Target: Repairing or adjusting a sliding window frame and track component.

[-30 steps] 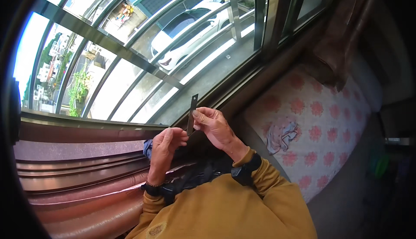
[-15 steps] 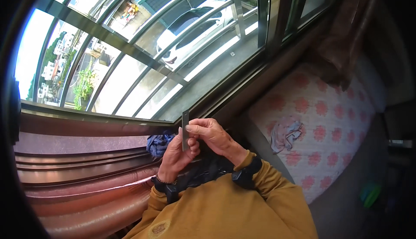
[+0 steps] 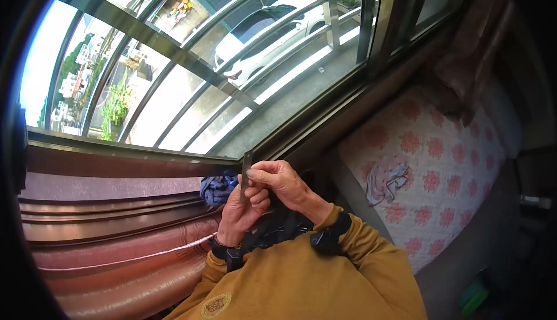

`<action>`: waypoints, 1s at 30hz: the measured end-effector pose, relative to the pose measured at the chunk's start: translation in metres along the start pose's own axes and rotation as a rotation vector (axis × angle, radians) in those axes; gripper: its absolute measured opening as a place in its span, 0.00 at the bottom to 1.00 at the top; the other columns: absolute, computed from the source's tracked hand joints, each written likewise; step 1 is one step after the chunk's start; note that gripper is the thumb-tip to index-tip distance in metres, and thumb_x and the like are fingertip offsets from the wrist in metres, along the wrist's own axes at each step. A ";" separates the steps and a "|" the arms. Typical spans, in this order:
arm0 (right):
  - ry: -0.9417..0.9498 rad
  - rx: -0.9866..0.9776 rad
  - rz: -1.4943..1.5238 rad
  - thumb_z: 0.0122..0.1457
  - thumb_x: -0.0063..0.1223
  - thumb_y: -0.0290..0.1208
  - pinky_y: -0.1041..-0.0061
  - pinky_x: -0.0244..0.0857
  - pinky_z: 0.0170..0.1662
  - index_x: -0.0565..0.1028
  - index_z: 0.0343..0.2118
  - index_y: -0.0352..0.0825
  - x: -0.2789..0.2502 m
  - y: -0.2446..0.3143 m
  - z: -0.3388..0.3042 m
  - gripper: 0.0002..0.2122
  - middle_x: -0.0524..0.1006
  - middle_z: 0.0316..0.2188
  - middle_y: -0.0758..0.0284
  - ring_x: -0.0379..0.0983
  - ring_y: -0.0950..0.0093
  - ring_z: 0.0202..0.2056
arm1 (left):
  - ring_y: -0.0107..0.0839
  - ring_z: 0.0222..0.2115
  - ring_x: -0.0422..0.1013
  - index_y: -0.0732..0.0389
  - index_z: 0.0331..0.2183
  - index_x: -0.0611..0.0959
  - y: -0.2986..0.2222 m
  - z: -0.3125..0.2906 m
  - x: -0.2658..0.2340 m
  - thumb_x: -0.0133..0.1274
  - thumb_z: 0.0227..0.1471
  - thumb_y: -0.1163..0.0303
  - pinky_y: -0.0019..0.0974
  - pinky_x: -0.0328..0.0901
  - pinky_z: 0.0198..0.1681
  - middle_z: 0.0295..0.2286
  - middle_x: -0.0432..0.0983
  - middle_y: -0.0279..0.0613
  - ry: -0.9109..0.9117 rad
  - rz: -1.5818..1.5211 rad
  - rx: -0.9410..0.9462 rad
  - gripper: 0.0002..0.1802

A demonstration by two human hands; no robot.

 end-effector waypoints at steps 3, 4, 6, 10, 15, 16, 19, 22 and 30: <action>0.012 -0.001 -0.006 0.59 0.53 0.31 0.83 0.70 0.31 0.77 0.35 0.30 -0.003 -0.004 0.002 0.09 0.78 0.25 0.68 0.74 0.82 0.26 | 0.22 0.22 0.59 0.56 0.33 0.74 -0.007 -0.002 0.001 0.48 0.58 0.56 0.27 0.57 0.27 0.22 0.63 0.27 -0.040 0.141 0.070 0.13; 0.023 0.008 -0.011 0.60 0.53 0.31 0.83 0.70 0.31 0.77 0.36 0.30 -0.003 -0.005 0.003 0.09 0.78 0.26 0.68 0.74 0.82 0.26 | 0.22 0.21 0.59 0.58 0.32 0.75 -0.010 -0.003 0.000 0.49 0.57 0.56 0.27 0.57 0.25 0.21 0.64 0.28 -0.101 0.245 0.100 0.15; 0.008 -0.025 -0.030 0.60 0.52 0.31 0.82 0.70 0.31 0.77 0.37 0.29 -0.004 -0.008 0.007 0.10 0.78 0.26 0.68 0.74 0.81 0.26 | 0.22 0.20 0.60 0.59 0.31 0.75 -0.016 -0.005 -0.005 0.50 0.57 0.55 0.26 0.57 0.24 0.20 0.65 0.28 -0.165 0.344 0.134 0.16; -0.030 -0.088 -0.045 0.61 0.50 0.31 0.80 0.71 0.33 0.76 0.41 0.29 -0.009 -0.012 0.012 0.11 0.78 0.28 0.67 0.74 0.79 0.26 | 0.23 0.18 0.63 0.60 0.29 0.76 -0.027 -0.008 -0.010 0.51 0.57 0.61 0.26 0.57 0.21 0.20 0.68 0.30 -0.231 0.567 0.237 0.13; -0.061 -0.047 -0.015 0.62 0.47 0.32 0.76 0.69 0.40 0.75 0.42 0.29 -0.016 -0.016 0.013 0.12 0.78 0.32 0.66 0.74 0.78 0.32 | 0.22 0.15 0.65 0.62 0.28 0.78 -0.035 -0.009 -0.009 0.53 0.56 0.66 0.22 0.57 0.18 0.18 0.71 0.33 -0.380 0.691 0.293 0.10; -0.123 -0.051 -0.001 0.63 0.46 0.34 0.74 0.69 0.42 0.75 0.42 0.29 -0.021 -0.016 0.013 0.14 0.78 0.32 0.66 0.74 0.78 0.33 | 0.21 0.15 0.65 0.62 0.28 0.78 -0.038 -0.010 -0.008 0.54 0.55 0.66 0.21 0.57 0.18 0.17 0.72 0.33 -0.409 0.735 0.332 0.09; -0.164 -0.055 0.100 0.63 0.43 0.40 0.72 0.67 0.45 0.75 0.41 0.29 -0.031 -0.013 0.012 0.17 0.78 0.33 0.67 0.73 0.78 0.35 | 0.18 0.15 0.65 0.63 0.27 0.79 -0.043 -0.012 -0.009 0.56 0.54 0.67 0.20 0.56 0.18 0.17 0.73 0.33 -0.463 0.842 0.372 0.09; -0.184 -0.082 0.016 0.63 0.43 0.43 0.72 0.65 0.45 0.76 0.38 0.30 -0.025 -0.002 0.013 0.19 0.77 0.33 0.67 0.73 0.78 0.36 | 0.16 0.15 0.63 0.63 0.25 0.80 -0.043 -0.011 -0.009 0.57 0.53 0.68 0.20 0.55 0.18 0.16 0.72 0.31 -0.488 0.939 0.362 0.09; -0.278 -0.192 -0.209 0.58 0.55 0.33 0.84 0.66 0.34 0.78 0.30 0.30 -0.031 0.003 0.013 0.10 0.76 0.24 0.72 0.71 0.85 0.26 | 0.13 0.20 0.66 0.66 0.25 0.81 -0.042 -0.012 0.002 0.59 0.50 0.69 0.20 0.59 0.21 0.20 0.75 0.30 -0.498 1.051 0.404 0.10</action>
Point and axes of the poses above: each hand's wrist, its own z-axis towards the middle knuckle, its own x-axis out of the palm, y = z × x, the point moved 6 cm from there along z, towards the middle knuckle
